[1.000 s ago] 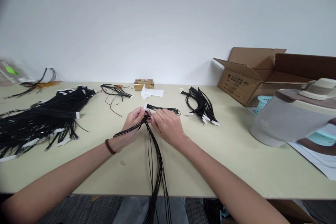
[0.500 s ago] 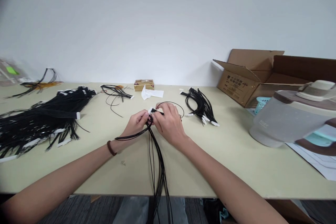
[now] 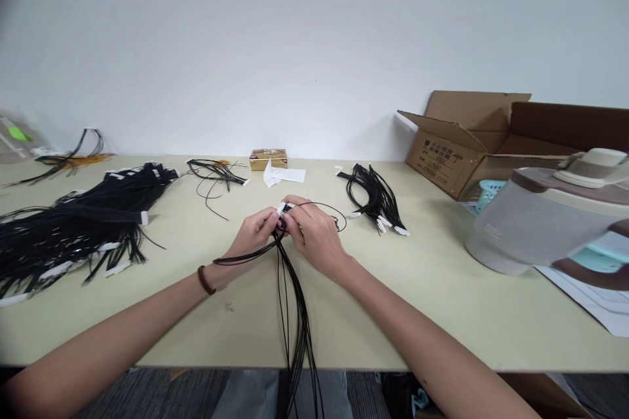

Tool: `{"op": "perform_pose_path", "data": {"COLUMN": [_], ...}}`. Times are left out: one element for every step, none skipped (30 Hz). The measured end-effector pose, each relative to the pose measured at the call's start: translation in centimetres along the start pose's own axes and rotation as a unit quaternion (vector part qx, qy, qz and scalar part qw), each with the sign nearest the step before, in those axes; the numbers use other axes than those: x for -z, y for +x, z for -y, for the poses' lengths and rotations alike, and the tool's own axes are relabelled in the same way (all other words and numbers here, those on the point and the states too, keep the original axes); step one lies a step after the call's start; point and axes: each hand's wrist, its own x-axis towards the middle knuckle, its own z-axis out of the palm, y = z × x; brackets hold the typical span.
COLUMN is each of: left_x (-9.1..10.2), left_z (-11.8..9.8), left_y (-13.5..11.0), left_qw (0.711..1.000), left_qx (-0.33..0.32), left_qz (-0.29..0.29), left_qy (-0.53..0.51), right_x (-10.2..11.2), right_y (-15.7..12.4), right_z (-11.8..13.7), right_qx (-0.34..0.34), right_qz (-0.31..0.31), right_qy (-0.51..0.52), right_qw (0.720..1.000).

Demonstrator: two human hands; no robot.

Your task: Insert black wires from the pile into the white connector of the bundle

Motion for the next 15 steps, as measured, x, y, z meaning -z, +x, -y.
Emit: {"op": "perform_pose_path", "data": {"left_x": [0.0,-0.1,-0.1,-0.2,-0.2,-0.2,-0.1,0.0,0.1,0.3,0.4,0.6,0.7,0.8,0.8], "left_z": [0.0,0.0,0.0,0.1,0.1,0.2,0.2,0.3,0.2,0.2,0.1,0.0,-0.1,-0.2,-0.2], "left_y": [0.0,0.0,0.1,0.1,0.1,0.1,0.2,0.2,0.3,0.4,0.5,0.6,0.7,0.7,0.8], "left_qw": [1.0,0.999,0.996,0.99,0.983,0.974,0.964,0.953,0.942,0.93,0.918,0.909,0.902,0.898,0.896], "left_qx": [0.01,0.024,0.042,0.06,0.078,0.098,0.117,0.137,0.157,0.178,0.197,0.213,0.225,0.235,0.244], "left_qz": [0.0,0.0,0.001,0.001,-0.002,-0.012,-0.03,-0.054,-0.082,-0.11,-0.135,-0.153,-0.164,-0.167,-0.163], "left_qy": [-0.018,-0.046,-0.083,-0.125,-0.168,-0.206,-0.238,-0.264,-0.286,-0.303,-0.316,-0.325,-0.33,-0.333,-0.334], "right_x": [0.0,0.0,0.0,0.0,0.0,0.0,0.1,0.1,0.2,0.3,0.3,0.4,0.5,0.7,0.8], "right_y": [0.0,0.1,0.1,0.2,0.3,0.4,0.4,0.5,0.5,0.5,0.5,0.5,0.6,0.6,0.6], "right_z": [-0.1,-0.2,-0.3,-0.4,-0.6,-0.8,-0.9,-1.1,-1.2,-1.3,-1.4,-1.5,-1.5,-1.6,-1.7], "right_qx": [0.002,0.006,0.011,0.018,0.025,0.032,0.039,0.046,0.053,0.062,0.071,0.082,0.09,0.094,0.093], "right_qz": [-0.002,-0.005,-0.007,-0.01,-0.014,-0.02,-0.027,-0.035,-0.041,-0.046,-0.048,-0.048,-0.047,-0.046,-0.045], "right_qy": [-0.004,-0.007,-0.009,-0.009,-0.006,-0.002,0.004,0.01,0.015,0.018,0.016,0.009,-0.007,-0.032,-0.063], "right_qw": [1.0,1.0,1.0,1.0,1.0,0.999,0.999,0.998,0.998,0.997,0.996,0.995,0.995,0.994,0.993]}}
